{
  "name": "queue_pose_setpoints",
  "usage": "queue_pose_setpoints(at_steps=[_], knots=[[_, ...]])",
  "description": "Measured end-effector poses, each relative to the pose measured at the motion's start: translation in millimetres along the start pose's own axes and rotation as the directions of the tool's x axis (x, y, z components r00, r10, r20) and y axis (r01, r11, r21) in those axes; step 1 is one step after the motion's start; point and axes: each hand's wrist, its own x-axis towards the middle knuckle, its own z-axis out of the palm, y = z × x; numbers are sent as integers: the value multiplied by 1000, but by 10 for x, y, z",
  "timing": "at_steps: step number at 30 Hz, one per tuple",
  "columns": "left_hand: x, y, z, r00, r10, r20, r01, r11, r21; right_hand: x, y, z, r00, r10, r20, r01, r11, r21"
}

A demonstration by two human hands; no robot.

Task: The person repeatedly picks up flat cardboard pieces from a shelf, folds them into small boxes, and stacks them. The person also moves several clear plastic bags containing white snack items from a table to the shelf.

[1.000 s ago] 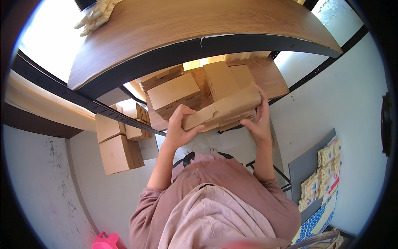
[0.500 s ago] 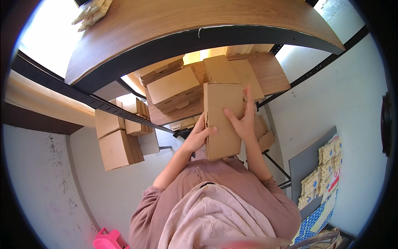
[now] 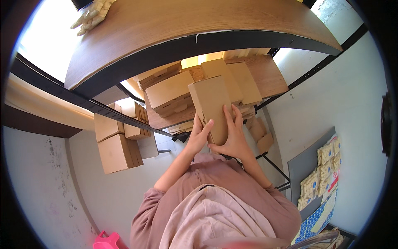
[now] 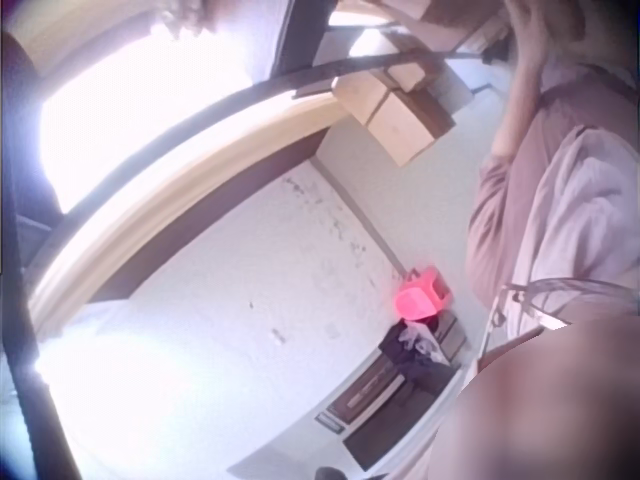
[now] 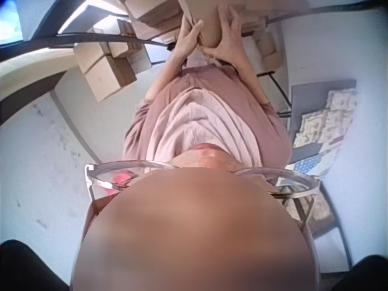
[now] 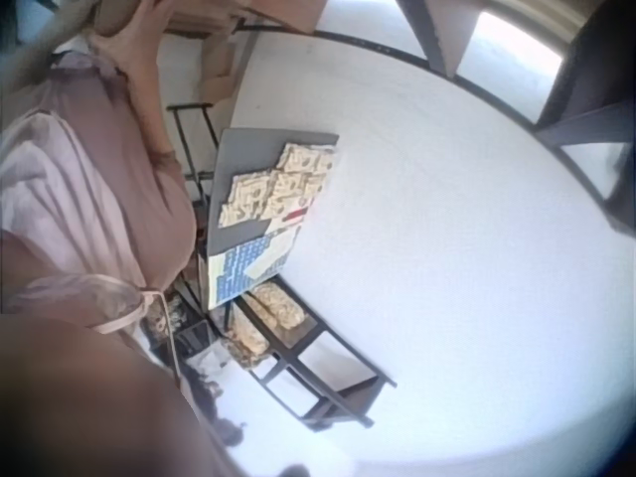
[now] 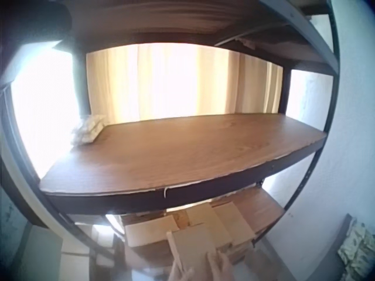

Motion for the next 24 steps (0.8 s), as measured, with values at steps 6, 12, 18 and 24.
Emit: queue_pose_setpoints(at_steps=[6, 12, 18, 24], knots=[[-44, -12, -113, 997, 51, 59, -51, 999, -8, 113, 72, -41, 988, -150, 37, 145, 981, 126], [-33, -36, -306, 977, 38, 210, -90, 966, 243, 226, 18, 30, 996, -88, 34, 65, 899, 433], [17, -81, -339, 949, 89, 303, -177, 944, 278, 314, -22, 122, 998, 22, 64, -54, 824, 565], [14, -137, -293, 944, 95, 316, -200, 926, 319, 281, 50, 130, 992, 106, 67, -124, 730, 672]])
